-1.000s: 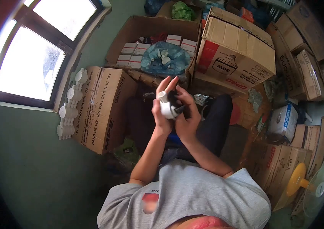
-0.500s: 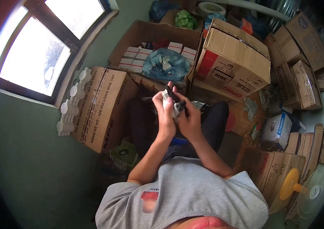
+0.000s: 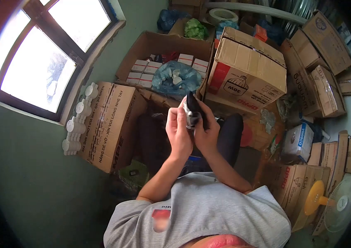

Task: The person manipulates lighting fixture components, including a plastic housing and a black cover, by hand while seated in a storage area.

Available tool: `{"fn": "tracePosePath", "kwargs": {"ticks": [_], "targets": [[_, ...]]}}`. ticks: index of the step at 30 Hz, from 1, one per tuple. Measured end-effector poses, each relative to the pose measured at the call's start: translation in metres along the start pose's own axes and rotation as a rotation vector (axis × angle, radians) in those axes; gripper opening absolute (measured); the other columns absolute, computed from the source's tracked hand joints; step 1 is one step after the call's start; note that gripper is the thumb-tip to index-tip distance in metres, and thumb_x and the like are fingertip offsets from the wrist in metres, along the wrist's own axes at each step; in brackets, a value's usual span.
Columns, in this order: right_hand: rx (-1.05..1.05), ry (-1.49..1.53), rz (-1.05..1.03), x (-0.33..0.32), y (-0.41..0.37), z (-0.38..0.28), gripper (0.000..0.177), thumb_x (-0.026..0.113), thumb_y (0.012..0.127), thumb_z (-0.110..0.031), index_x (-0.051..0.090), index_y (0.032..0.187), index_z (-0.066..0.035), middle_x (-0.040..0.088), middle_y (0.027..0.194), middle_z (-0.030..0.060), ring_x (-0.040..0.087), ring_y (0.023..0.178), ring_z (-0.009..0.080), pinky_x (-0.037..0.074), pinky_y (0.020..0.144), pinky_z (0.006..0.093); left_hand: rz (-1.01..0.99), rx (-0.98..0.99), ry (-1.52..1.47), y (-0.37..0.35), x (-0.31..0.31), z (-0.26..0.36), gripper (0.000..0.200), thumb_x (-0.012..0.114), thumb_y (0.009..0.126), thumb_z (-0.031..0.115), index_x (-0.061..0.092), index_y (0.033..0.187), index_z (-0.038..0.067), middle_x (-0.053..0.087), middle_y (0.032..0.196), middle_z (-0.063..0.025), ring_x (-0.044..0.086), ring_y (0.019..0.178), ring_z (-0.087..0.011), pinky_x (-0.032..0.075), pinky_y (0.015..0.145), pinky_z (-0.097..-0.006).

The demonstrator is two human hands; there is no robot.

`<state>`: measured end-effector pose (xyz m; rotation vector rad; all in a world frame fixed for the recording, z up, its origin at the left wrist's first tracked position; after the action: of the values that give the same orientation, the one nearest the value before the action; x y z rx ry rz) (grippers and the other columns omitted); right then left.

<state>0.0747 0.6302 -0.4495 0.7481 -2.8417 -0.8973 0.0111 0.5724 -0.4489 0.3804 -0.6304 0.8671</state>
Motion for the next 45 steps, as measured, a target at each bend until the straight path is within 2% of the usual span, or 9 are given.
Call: {"fn": "tracePosePath", "kwargs": {"ticks": [2, 3, 9, 18, 22, 28, 38, 42, 45], "targets": [[0.446, 0.247, 0.138, 0.004, -0.021, 0.009, 0.032, 0.057, 0.103, -0.005, 0.065, 0.133, 0.004, 0.071, 0.128, 0.0201, 0.068, 0.118, 0.0221, 0.053, 0.099, 0.0363, -0.073, 0.219, 0.106, 0.004, 0.012, 0.006, 0.022, 0.051, 0.115, 0.023, 0.047, 0.101, 0.007, 0.060, 0.151, -0.0204, 0.060, 0.108, -0.0100, 0.051, 0.094, -0.0291], [0.656, 0.096, 0.023, -0.003, -0.030, 0.016, 0.022, 0.055, 0.105, -0.010, 0.065, 0.114, 0.006, 0.072, 0.108, 0.0152, 0.065, 0.101, 0.0146, 0.054, 0.086, 0.0343, -0.164, 0.290, 0.231, 0.007, 0.012, 0.014, 0.013, 0.047, 0.114, 0.012, 0.045, 0.105, 0.003, 0.047, 0.160, -0.0306, 0.046, 0.149, -0.0247, 0.033, 0.123, -0.0410], [0.898, 0.546, 0.203, 0.007, -0.055, 0.019, 0.018, 0.055, 0.105, -0.013, 0.063, 0.103, 0.002, 0.068, 0.102, 0.0084, 0.064, 0.095, 0.0130, 0.053, 0.081, 0.0334, -0.465, 0.280, 0.467, 0.025, 0.022, 0.019, 0.017, 0.047, 0.115, 0.016, 0.045, 0.103, 0.003, 0.055, 0.154, -0.0305, 0.057, 0.132, -0.0184, 0.041, 0.116, -0.0384], [0.639, 0.773, 0.527, -0.031, -0.002, 0.043, 0.022, 0.050, 0.111, -0.008, 0.062, 0.128, 0.001, 0.070, 0.123, 0.0094, 0.070, 0.109, 0.0205, 0.056, 0.099, 0.0348, -0.248, 0.222, 0.249, 0.014, 0.014, 0.021, 0.022, 0.045, 0.116, 0.021, 0.050, 0.107, 0.002, 0.065, 0.120, -0.0148, 0.063, 0.107, -0.0161, 0.053, 0.098, -0.0352], [0.472, 0.279, -0.016, -0.045, 0.010, 0.023, 0.028, 0.060, 0.108, -0.007, 0.069, 0.132, 0.004, 0.073, 0.125, 0.0103, 0.070, 0.112, 0.0176, 0.052, 0.102, 0.0313, -0.199, 0.100, 0.438, 0.020, 0.006, 0.007, 0.025, 0.045, 0.116, 0.025, 0.057, 0.104, 0.006, 0.051, 0.088, 0.0037, 0.043, 0.078, -0.0044, 0.038, 0.069, -0.0238], [0.117, 0.066, 0.008, -0.020, 0.012, -0.007, 0.038, 0.066, 0.101, -0.002, 0.065, 0.139, 0.003, 0.072, 0.135, 0.0185, 0.066, 0.131, 0.0263, 0.049, 0.108, 0.0351, -0.105, -0.263, -0.111, 0.041, -0.008, -0.002, 0.028, 0.052, 0.110, 0.031, 0.064, 0.117, 0.007, 0.067, 0.106, -0.0027, 0.067, 0.098, -0.0148, 0.057, 0.085, -0.0336], [0.013, -0.048, -0.029, -0.018, 0.023, -0.018, 0.029, 0.069, 0.098, -0.002, 0.067, 0.127, 0.004, 0.073, 0.121, 0.0226, 0.073, 0.118, 0.0354, 0.055, 0.100, 0.0377, -0.158, -0.155, -0.159, 0.029, -0.018, -0.010, 0.033, 0.043, 0.111, 0.029, 0.063, 0.122, 0.005, 0.069, 0.111, -0.0095, 0.069, 0.099, -0.0210, 0.058, 0.089, -0.0362], [0.495, 0.148, -0.316, -0.033, 0.033, 0.012, 0.026, 0.057, 0.109, -0.015, 0.066, 0.125, 0.003, 0.069, 0.116, 0.0265, 0.071, 0.104, 0.0407, 0.055, 0.087, 0.0410, -0.108, -0.011, 0.595, 0.003, -0.004, -0.006, 0.033, 0.042, 0.113, 0.026, 0.065, 0.113, 0.003, 0.066, 0.104, -0.0032, 0.060, 0.093, -0.0126, 0.050, 0.083, -0.0300], [0.313, 0.156, -0.194, -0.021, 0.022, 0.003, 0.027, 0.050, 0.111, -0.015, 0.064, 0.125, 0.003, 0.066, 0.111, 0.0277, 0.067, 0.101, 0.0465, 0.054, 0.089, 0.0440, -0.160, 0.050, 0.571, 0.031, -0.005, 0.000, 0.027, 0.049, 0.113, 0.026, 0.062, 0.105, 0.004, 0.059, 0.092, 0.0022, 0.052, 0.084, -0.0064, 0.045, 0.074, -0.0261]]}}
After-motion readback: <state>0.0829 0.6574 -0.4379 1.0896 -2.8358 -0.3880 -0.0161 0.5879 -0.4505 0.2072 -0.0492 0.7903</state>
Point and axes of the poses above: each hand's wrist, its own y-axis towards the middle knuckle, its own x-axis out of the palm, z = x × y, the point moved 1 cm from there along y, towards the middle knuckle
